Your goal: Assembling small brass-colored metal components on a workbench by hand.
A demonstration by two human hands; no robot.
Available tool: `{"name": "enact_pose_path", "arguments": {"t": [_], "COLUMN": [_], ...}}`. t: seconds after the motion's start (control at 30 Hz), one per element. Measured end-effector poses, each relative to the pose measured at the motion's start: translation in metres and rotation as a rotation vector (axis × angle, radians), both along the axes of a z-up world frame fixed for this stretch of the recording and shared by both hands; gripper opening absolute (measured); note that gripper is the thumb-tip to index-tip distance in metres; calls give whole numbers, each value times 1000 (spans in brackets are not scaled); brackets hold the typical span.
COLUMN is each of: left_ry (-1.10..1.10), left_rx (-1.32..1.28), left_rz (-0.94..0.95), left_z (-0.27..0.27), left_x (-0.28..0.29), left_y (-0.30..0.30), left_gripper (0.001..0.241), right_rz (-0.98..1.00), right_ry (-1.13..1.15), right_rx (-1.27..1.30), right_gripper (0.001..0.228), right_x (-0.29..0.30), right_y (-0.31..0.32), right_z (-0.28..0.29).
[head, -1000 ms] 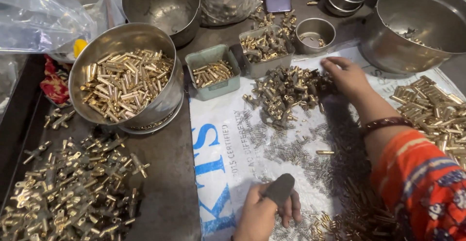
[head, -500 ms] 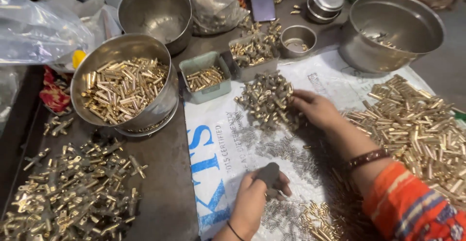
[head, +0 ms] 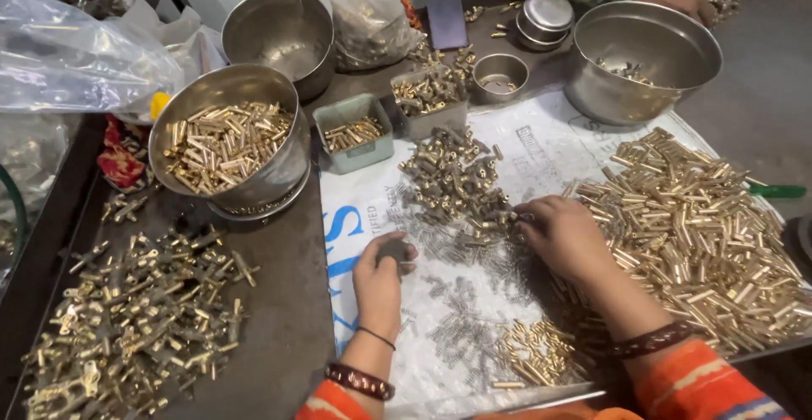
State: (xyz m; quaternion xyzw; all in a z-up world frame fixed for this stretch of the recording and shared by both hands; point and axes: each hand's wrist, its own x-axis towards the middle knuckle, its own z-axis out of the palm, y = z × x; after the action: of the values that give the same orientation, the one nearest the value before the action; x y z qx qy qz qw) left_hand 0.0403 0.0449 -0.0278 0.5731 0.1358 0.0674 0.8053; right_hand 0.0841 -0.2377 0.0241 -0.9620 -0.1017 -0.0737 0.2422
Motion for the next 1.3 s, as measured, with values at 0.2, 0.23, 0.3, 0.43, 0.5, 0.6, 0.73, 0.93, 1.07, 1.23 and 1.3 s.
{"name": "enact_pose_path", "arguments": {"t": [0.2,0.23,0.3,0.43,0.5,0.6,0.73,0.93,1.07,1.23,1.3], "left_ry": [-93,-90,-136,-174,82,44,138,193,129,96,29], "left_rx": [32,32,80,166,-57,-233,-34,-48,217,629,781], "left_rz": [-236,-231,-265,-276,-552,-605,-456,-230,-222,-324,-514], "left_z": [-18,-16,-12,14,56,48,19,0,4,45,54], "left_x": [-11,-14,-21,-37,-52,-53,-41,-25,-36,-69,-85], "left_y": [-18,-21,-27,-33,-39,-41,-23,-12,-22,-50,-60], "left_gripper": [41,41,44,41,24,24,21,8,24,28,33], "right_rz": [-127,-122,-203,-160,60,385,182,303,336,324,194], "right_ry": [194,196,6,-354,-451,-391,9,362,215,132,173], "right_rx": [-118,-118,-147,-200,100,309,362,-267,-279,-222,66], "right_gripper": [27,27,20,20,21,31,24,26,24,20,20], "right_x": [1,-1,-4,-28,-48,-72,-65,-99,-111,-108,-107], "right_y": [3,-1,-8,-1,20,43,16,-15,-9,-12,-17], "right_z": [-4,-5,-7,17,31,51,30,31,24,24,34]}}
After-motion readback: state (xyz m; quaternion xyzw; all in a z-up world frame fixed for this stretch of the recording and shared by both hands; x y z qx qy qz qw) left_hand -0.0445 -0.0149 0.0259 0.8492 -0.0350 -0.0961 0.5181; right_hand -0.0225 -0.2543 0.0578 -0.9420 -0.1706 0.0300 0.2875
